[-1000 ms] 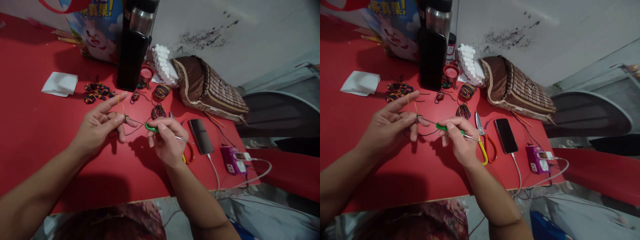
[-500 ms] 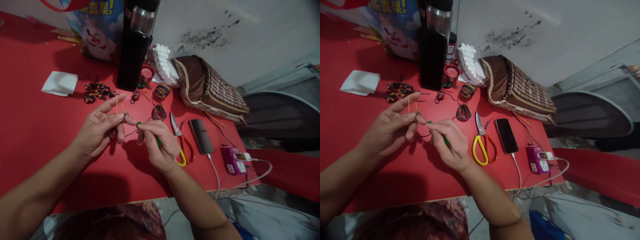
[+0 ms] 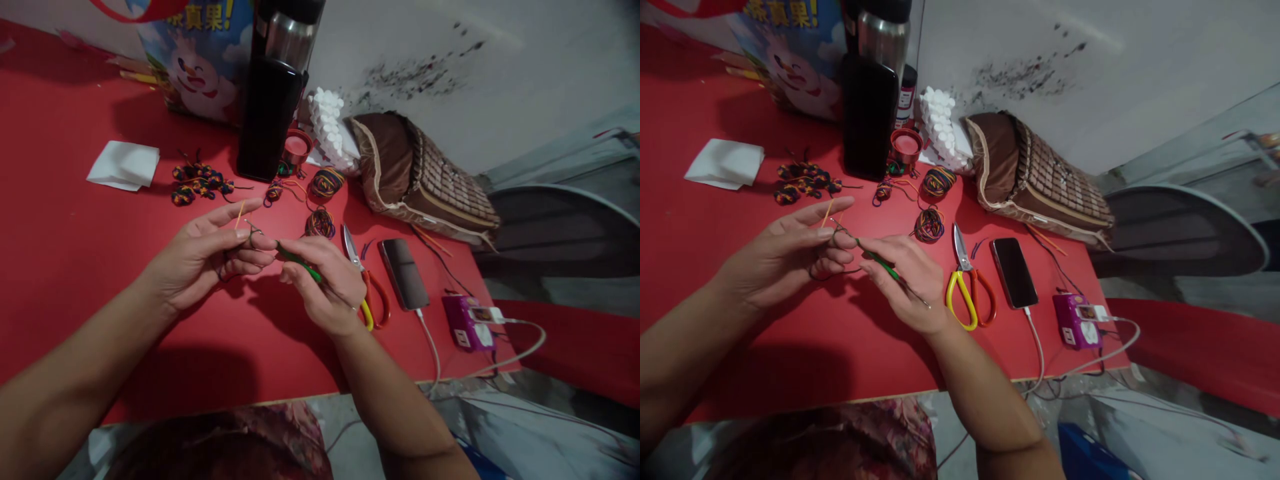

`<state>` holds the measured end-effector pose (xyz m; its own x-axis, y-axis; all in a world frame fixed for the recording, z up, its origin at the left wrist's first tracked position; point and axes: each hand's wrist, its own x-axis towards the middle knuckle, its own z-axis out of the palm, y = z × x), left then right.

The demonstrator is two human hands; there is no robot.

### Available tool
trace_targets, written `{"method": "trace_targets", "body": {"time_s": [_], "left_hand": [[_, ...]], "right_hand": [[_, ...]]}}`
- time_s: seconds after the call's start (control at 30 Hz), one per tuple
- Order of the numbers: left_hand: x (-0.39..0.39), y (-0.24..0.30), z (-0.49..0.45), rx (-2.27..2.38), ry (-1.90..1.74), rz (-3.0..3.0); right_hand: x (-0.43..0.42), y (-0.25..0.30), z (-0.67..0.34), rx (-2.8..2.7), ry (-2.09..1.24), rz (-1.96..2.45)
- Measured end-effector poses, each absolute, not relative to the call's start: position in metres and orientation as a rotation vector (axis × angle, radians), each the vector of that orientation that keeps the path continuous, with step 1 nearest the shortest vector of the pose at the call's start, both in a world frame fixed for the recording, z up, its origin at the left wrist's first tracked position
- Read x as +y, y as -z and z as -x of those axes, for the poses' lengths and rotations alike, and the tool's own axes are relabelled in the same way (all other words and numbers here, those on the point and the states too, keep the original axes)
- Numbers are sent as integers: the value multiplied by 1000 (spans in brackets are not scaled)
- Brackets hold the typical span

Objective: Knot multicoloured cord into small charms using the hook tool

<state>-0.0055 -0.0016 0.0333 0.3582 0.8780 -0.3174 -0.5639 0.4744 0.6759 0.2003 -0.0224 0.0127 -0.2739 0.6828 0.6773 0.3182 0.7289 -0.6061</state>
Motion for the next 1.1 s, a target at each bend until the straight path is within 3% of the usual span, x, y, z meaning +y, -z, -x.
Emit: {"method": "trace_targets", "body": {"time_s": [0.37, 0.6, 0.77, 1.1], "left_hand": [[1, -29, 7, 756, -1020, -509], [0, -27, 1, 830, -1111, -554], [-8, -19, -15, 821, -1214, -563], [-31, -24, -25, 834, -1245, -678]], "right_hand": [[-30, -12, -202, -1583, -659, 899], [-27, -14, -195, -1320, -546, 907], [-38, -14, -171, -1497, -1086, 1178], [-33, -21, -153, -1167, -1368, 1228]]}}
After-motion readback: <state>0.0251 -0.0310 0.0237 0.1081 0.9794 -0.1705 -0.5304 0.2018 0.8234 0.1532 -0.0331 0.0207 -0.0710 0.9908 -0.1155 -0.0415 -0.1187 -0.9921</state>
